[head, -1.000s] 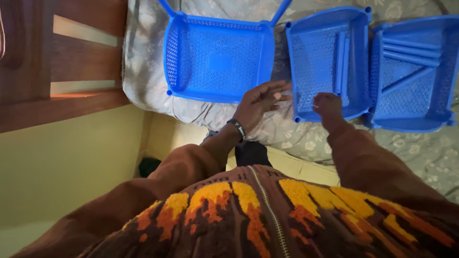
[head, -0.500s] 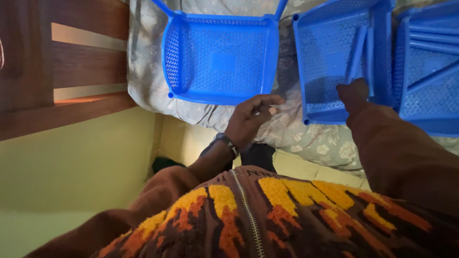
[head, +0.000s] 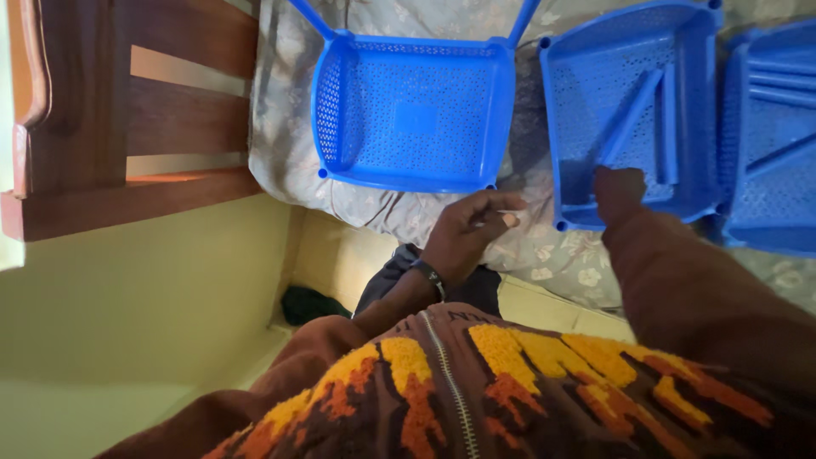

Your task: The person assembles a blue perforated plastic storage basket on a bed, pressing short connector pieces into the basket sides and fitting long blue tubes between the mounted connectors to build the frame, then sets the basket down and picks up another tube to continue fitting parts.

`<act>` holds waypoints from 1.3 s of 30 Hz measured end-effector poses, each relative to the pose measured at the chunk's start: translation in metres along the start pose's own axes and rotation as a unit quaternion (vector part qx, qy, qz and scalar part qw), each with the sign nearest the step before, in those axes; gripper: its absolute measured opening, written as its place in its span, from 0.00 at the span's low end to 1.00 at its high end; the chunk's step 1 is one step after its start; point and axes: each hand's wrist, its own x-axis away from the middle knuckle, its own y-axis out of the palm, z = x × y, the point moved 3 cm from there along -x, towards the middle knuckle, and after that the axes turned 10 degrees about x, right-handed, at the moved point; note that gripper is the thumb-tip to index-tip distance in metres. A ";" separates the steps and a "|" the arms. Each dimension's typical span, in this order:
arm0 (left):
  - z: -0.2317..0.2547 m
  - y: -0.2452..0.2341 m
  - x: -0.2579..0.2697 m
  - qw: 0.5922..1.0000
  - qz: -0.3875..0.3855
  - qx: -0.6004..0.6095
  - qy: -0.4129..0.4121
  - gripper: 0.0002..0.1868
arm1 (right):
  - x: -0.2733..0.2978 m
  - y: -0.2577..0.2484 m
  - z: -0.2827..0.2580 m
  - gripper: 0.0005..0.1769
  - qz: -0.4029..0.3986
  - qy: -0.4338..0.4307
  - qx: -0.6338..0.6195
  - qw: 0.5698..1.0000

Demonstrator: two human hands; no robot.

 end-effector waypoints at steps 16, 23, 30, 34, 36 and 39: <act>0.154 -0.039 0.063 0.900 0.009 -0.317 0.298 0.32 | 0.343 -0.183 -0.189 0.12 -0.080 -0.278 -0.364 0.885; 0.216 -0.072 0.102 0.869 -0.072 -0.401 0.281 0.17 | 0.401 -0.235 -0.274 0.11 -0.116 -0.363 -0.287 0.879; 0.250 -0.114 0.140 0.904 0.021 -0.316 0.289 0.14 | 0.432 -0.227 -0.340 0.14 -0.290 -0.243 -0.418 0.826; 0.265 -0.134 0.149 0.902 0.060 -0.293 0.311 0.16 | 0.434 -0.219 -0.370 0.15 -0.326 -0.220 -0.427 0.814; 0.267 -0.142 0.151 0.912 0.063 -0.268 0.303 0.17 | 0.435 -0.214 -0.380 0.14 -0.356 -0.215 -0.430 0.801; 0.272 -0.151 0.151 0.910 0.091 -0.230 0.334 0.18 | 0.442 -0.207 -0.398 0.18 -0.412 -0.205 -0.490 0.741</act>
